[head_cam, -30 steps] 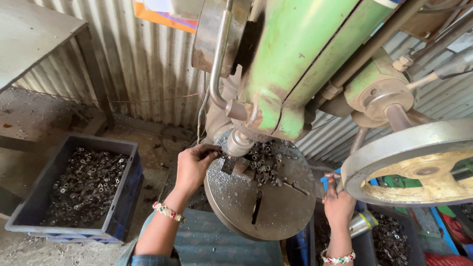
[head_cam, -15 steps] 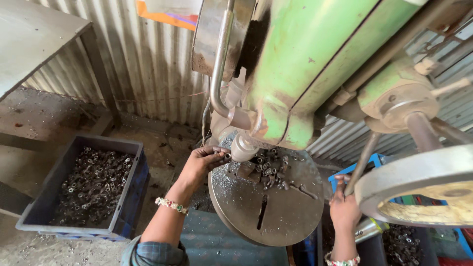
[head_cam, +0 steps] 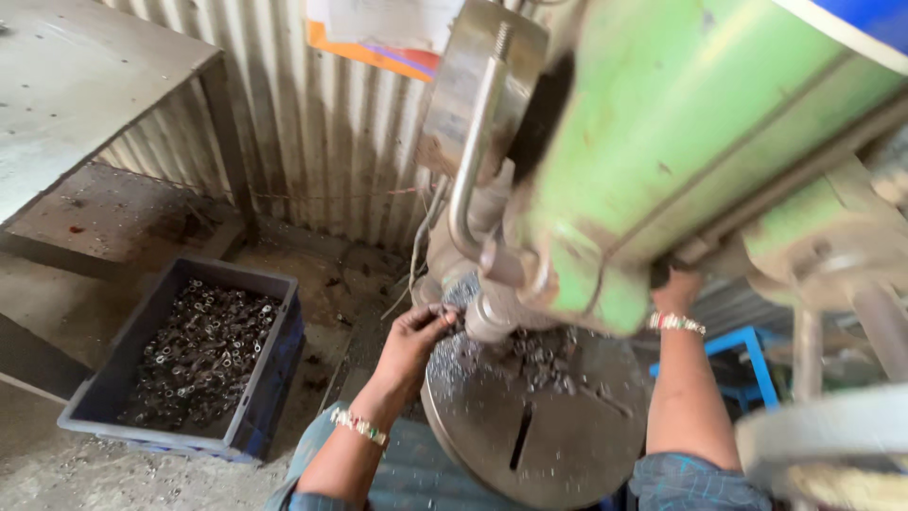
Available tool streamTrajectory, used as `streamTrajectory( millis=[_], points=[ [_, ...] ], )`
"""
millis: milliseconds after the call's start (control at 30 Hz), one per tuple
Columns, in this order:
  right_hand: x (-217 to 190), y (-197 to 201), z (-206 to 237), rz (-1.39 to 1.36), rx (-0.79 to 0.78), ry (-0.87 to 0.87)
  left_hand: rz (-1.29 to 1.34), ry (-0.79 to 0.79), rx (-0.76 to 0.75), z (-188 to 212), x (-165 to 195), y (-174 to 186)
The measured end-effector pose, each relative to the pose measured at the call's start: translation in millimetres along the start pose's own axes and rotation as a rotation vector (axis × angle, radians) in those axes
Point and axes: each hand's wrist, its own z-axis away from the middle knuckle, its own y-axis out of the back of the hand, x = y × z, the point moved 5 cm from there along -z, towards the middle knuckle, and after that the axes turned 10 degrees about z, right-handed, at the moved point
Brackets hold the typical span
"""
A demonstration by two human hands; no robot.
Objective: The person operates a drill press to machine small metal rings. They place each ring under the drill bit, turn the handwheel to lower the spindle, and then remove the finished ring, repeating the process for multiple pieces.
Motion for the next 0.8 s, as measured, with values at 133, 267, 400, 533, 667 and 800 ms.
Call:
streamTrajectory(
  millis=[133,267,400,533,667,800],
  points=[
    [-12.1,26.4,55.7,0.343,0.108,0.108,0.054,0.061,0.031,4.9,8.8,-6.8],
    [11.2,63.8,151.9,-0.375,-0.017,-0.430,0.055,-0.245,0.224,9.0,57.4,12.1],
    [12.2,97.3,186.2,-0.150,-0.078,-0.329,-0.046,-0.278,0.365,8.7,72.1,28.1],
    [15.0,97.8,183.4,-0.160,-0.094,-0.357,-0.018,-0.302,0.271,7.1,45.1,10.7],
    [14.9,96.7,183.2,-0.263,-0.061,-0.381,-0.129,-0.257,0.436,10.5,26.6,-1.6],
    [11.7,98.9,184.3,-0.237,-0.087,-0.325,-0.175,-0.224,0.522,10.8,28.1,-12.3]
  ],
)
